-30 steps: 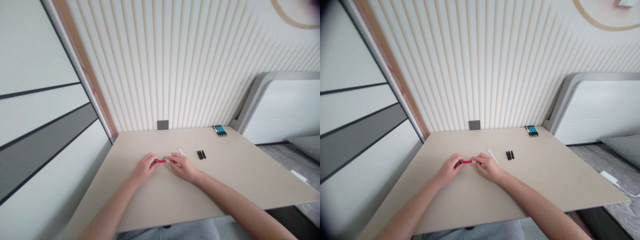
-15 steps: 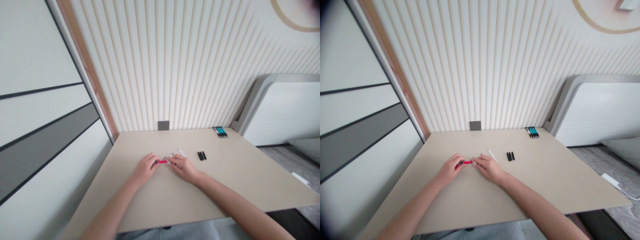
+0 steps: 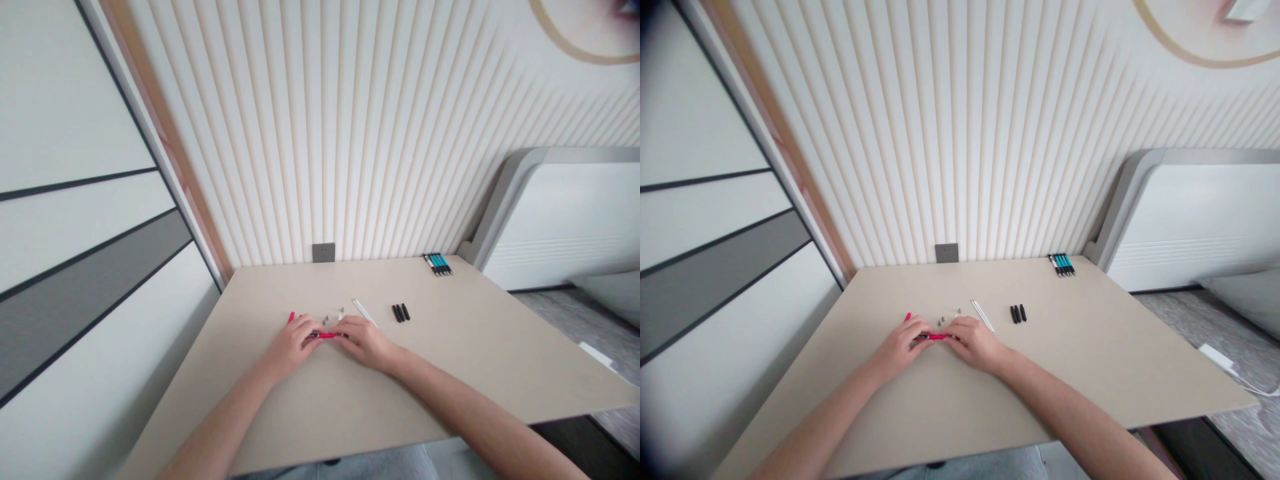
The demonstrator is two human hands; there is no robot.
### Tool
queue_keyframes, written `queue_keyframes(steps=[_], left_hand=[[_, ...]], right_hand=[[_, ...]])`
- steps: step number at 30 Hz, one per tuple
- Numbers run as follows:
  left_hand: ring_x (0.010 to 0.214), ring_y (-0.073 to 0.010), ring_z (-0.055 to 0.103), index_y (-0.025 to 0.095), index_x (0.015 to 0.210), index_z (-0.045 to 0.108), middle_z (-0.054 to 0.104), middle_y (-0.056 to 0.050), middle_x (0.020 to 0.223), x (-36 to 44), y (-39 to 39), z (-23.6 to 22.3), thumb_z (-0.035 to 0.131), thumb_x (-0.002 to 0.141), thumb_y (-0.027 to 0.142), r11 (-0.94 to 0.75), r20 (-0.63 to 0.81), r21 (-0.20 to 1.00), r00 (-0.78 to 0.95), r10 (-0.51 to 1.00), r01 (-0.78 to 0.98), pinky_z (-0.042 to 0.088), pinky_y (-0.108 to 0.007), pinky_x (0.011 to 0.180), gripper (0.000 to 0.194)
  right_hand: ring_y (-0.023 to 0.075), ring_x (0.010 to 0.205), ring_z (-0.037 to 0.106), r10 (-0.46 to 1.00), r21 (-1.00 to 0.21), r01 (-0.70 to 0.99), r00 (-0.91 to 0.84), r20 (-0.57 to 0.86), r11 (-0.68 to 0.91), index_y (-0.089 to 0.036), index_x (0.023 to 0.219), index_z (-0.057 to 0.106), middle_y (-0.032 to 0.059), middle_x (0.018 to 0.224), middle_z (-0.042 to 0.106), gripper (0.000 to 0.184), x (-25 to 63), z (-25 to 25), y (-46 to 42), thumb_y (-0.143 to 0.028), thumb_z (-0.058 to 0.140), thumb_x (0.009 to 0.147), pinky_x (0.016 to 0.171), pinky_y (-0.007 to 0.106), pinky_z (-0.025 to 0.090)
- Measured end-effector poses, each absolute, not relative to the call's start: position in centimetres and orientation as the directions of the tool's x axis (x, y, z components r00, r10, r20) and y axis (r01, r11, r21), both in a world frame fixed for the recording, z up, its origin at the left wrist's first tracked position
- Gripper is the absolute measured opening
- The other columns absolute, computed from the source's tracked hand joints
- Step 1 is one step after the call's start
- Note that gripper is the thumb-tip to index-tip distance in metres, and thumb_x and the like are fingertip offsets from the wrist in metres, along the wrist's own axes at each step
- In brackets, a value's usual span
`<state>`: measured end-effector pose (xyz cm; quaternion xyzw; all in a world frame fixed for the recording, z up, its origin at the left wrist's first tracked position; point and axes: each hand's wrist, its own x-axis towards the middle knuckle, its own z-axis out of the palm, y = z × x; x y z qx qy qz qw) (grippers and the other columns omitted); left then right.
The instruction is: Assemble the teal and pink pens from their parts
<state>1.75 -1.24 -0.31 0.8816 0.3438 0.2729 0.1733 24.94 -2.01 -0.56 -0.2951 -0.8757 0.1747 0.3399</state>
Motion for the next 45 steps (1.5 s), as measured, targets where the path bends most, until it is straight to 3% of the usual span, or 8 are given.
queue_keyframes(steps=[11,15,18,20,22,25,29,45], left_hand=[[0.093,-0.0195,0.059,0.022,0.099,0.066,0.066,-0.005,0.096,1.5,-1.1,0.1,0.051,0.094,0.025,-0.692,0.337,0.46,0.612,0.715,0.556,0.043,-0.035,0.09,0.016],[0.09,-0.0195,0.06,0.02,0.099,0.066,0.068,-0.005,0.095,1.6,-1.0,0.2,0.049,0.095,0.031,-0.567,0.317,0.641,0.494,0.81,0.518,0.045,-0.032,0.084,0.021],[0.081,-0.018,0.061,0.017,0.101,0.064,0.068,-0.005,0.09,1.5,-0.9,0.2,0.047,0.095,0.04,-0.377,0.245,0.82,0.332,0.911,0.43,0.047,-0.028,0.074,0.029],[0.078,-0.017,0.061,0.017,0.102,0.062,0.067,-0.004,0.09,1.3,-0.9,0.1,0.045,0.095,0.042,-0.332,0.231,0.853,0.28,0.932,0.403,0.047,-0.027,0.072,0.031],[0.079,-0.0169,0.06,0.018,0.102,0.061,0.067,-0.004,0.09,1.2,-0.8,-0.1,0.045,0.095,0.04,-0.378,0.279,0.805,0.269,0.922,0.457,0.047,-0.028,0.072,0.028],[0.085,-0.0194,0.059,0.019,0.098,0.062,0.066,-0.005,0.091,1.1,-0.7,-0.2,0.049,0.094,0.034,-0.523,0.397,0.63,0.34,0.852,0.575,0.047,-0.032,0.079,0.02],[0.089,-0.0212,0.057,0.019,0.096,0.062,0.065,-0.006,0.092,1.2,-0.6,-0.1,0.049,0.094,0.028,-0.636,0.454,0.466,0.451,0.768,0.615,0.046,-0.036,0.082,0.016],[0.091,-0.0201,0.055,0.022,0.104,0.065,0.061,-0.006,0.095,0.9,-0.5,-0.4,0.049,0.095,0.024,-0.669,0.421,0.416,0.521,0.742,0.616,0.046,-0.034,0.084,0.018]], right_hand=[[0.0189,0.087,0.062,0.578,-0.384,0.432,-0.588,0.566,0.816,-0.019,0.114,0.064,0.0101,0.098,0.068,0.025,26.7,-1.1,-1.3,-0.024,0.049,0.094,0.08,0.033,0.051],[0.0188,0.091,0.063,0.6,-0.413,0.436,-0.562,0.569,0.8,-0.018,0.127,0.056,0.0109,0.103,0.068,0.032,27.1,-0.7,-1.1,-0.025,0.047,0.097,0.083,0.034,0.051],[0.0187,0.09,0.063,0.675,-0.426,0.533,-0.478,0.561,0.731,-0.02,0.115,0.064,0.01,0.099,0.068,0.027,28.3,-0.5,-0.4,-0.026,0.044,0.098,0.083,0.033,0.05],[0.0194,0.089,0.063,0.744,-0.408,0.642,-0.425,0.516,0.65,-0.02,0.107,0.068,0.0095,0.095,0.069,0.027,29.4,-0.6,0.2,-0.027,0.044,0.097,0.082,0.033,0.049],[0.02,0.089,0.063,0.811,-0.372,0.738,-0.405,0.422,0.563,-0.02,0.102,0.07,0.0089,0.092,0.069,0.026,30.4,-0.8,0.7,-0.028,0.046,0.096,0.082,0.032,0.048],[0.0199,0.091,0.062,0.871,-0.319,0.819,-0.394,0.294,0.478,-0.02,0.101,0.071,0.0079,0.092,0.069,0.026,31.2,-1.0,1.1,-0.03,0.049,0.094,0.084,0.03,0.045],[0.02,0.093,0.061,0.91,-0.276,0.872,-0.352,0.219,0.403,-0.021,0.098,0.072,0.0073,0.092,0.068,0.025,30.9,-0.8,0.9,-0.034,0.052,0.093,0.086,0.03,0.041],[0.0227,0.091,0.061,0.946,-0.144,0.948,-0.254,0.199,0.285,-0.017,0.086,0.068,0.0103,0.091,0.067,0.024,29.2,-0.9,0.4,-0.028,0.048,0.093,0.079,0.031,0.04]])
